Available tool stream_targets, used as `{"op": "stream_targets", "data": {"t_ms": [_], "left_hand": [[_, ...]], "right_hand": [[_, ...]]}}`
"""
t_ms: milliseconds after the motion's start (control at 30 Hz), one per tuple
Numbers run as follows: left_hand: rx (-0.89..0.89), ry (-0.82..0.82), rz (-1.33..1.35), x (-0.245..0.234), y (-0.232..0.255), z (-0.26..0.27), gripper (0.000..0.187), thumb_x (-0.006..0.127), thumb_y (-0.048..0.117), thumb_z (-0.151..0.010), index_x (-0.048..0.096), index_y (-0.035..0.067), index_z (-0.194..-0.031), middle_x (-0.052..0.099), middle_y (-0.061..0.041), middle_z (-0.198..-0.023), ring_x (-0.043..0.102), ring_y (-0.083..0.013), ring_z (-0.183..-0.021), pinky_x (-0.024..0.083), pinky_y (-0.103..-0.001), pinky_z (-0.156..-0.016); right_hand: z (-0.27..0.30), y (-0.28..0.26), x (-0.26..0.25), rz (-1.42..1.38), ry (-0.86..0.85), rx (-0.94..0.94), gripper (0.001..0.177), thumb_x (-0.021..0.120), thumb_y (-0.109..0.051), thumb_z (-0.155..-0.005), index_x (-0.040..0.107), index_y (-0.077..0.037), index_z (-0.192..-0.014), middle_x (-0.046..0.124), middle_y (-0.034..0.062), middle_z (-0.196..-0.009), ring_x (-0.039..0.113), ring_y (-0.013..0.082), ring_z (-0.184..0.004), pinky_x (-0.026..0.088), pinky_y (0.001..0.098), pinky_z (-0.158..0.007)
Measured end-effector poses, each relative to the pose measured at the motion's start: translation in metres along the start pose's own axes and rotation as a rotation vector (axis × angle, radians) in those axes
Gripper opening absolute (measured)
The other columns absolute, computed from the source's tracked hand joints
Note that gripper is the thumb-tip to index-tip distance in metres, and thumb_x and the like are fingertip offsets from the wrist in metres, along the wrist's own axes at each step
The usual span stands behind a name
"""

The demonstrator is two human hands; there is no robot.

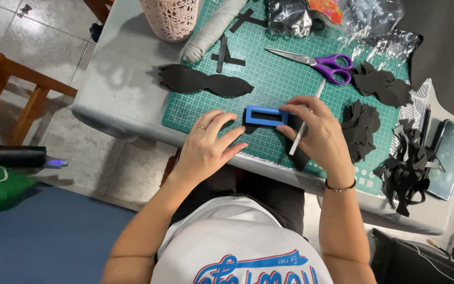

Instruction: Marking black material cutouts using a blue template and a white pen on a workshop table.

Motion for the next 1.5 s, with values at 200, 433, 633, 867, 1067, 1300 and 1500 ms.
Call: {"op": "stream_targets", "data": {"t_ms": [200, 433, 633, 867, 1067, 1300, 1500], "left_hand": [[-0.096, -0.006, 0.028, 0.004, -0.008, -0.001, 0.031, 0.078, 0.031, -0.09, 0.068, 0.015, -0.114, 0.061, -0.007, -0.121, 0.06, -0.0332, -0.116, 0.051, -0.049, -0.101], [-0.117, -0.011, 0.001, 0.008, -0.007, -0.014, 0.041, 0.081, 0.034, -0.088, 0.064, 0.011, -0.118, 0.059, -0.009, -0.122, 0.058, -0.0341, -0.121, 0.047, -0.053, -0.106], [0.014, -0.253, 0.115, 0.012, 0.013, -0.034, 0.037, 0.081, 0.022, -0.093, 0.061, 0.002, -0.116, 0.06, -0.014, -0.127, 0.056, -0.0327, -0.126, 0.046, -0.05, -0.111], [0.29, -0.44, 0.13, 0.063, 0.06, -0.046, 0.029, 0.067, 0.029, -0.1, 0.069, 0.01, -0.122, 0.058, -0.011, -0.144, 0.047, -0.0316, -0.141, 0.038, -0.05, -0.116], [0.238, -0.474, -0.086, 0.069, 0.076, -0.033, 0.046, 0.07, 0.05, -0.093, 0.065, 0.018, -0.126, 0.058, -0.011, -0.13, 0.055, -0.0285, -0.118, 0.048, -0.041, -0.094], [0.172, -0.443, -0.281, 0.065, 0.089, -0.013, 0.075, 0.068, 0.071, -0.087, 0.061, 0.014, -0.136, 0.058, -0.011, -0.125, 0.056, -0.0271, -0.113, 0.05, -0.038, -0.092], [0.161, -0.407, -0.269, 0.057, 0.091, -0.017, 0.085, 0.062, 0.079, -0.087, 0.063, 0.008, -0.134, 0.059, -0.01, -0.119, 0.06, -0.0243, -0.108, 0.052, -0.035, -0.089]], "right_hand": [[-0.001, 0.007, 0.012, -0.067, -0.056, 0.029, 0.037, 0.083, -0.023, -0.089, 0.072, -0.013, -0.123, 0.066, 0.0062, -0.123, 0.065, 0.0343, -0.109, 0.056, 0.0482, -0.093], [0.001, 0.014, -0.013, -0.058, 0.041, 0.06, 0.037, 0.085, -0.024, -0.091, 0.074, -0.012, -0.124, 0.065, 0.0094, -0.123, 0.065, 0.0345, -0.111, 0.056, 0.0481, -0.093], [0.047, 0.029, -0.085, -0.013, 0.348, 0.151, 0.035, 0.072, -0.02, -0.109, 0.068, 0.008, -0.131, 0.061, 0.0232, -0.128, 0.061, 0.0348, -0.116, 0.053, 0.0439, -0.097], [0.119, 0.053, -0.094, -0.104, 0.504, 0.314, 0.035, 0.071, -0.014, -0.108, 0.063, 0.01, -0.133, 0.058, 0.0264, -0.131, 0.061, 0.0351, -0.119, 0.055, 0.0414, -0.099], [0.138, 0.05, -0.089, -0.106, 0.488, 0.365, 0.033, 0.072, -0.014, -0.106, 0.065, 0.006, -0.131, 0.062, 0.0217, -0.128, 0.062, 0.0321, -0.118, 0.056, 0.0397, -0.099], [0.137, 0.049, -0.087, -0.054, 0.464, 0.347, 0.032, 0.074, -0.017, -0.105, 0.067, 0.004, -0.128, 0.064, 0.0199, -0.127, 0.063, 0.033, -0.117, 0.056, 0.0408, -0.097], [0.133, 0.04, -0.09, -0.019, 0.452, 0.312, 0.03, 0.077, -0.011, -0.103, 0.069, 0.004, -0.127, 0.064, 0.0211, -0.125, 0.064, 0.0337, -0.115, 0.058, 0.0419, -0.099]]}}
Point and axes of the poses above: each hand's wrist, its own z-axis away from the middle knuckle, its own x-axis out of the palm, y = z × x, the point moved 9 cm from there along -z, towards the middle knuckle
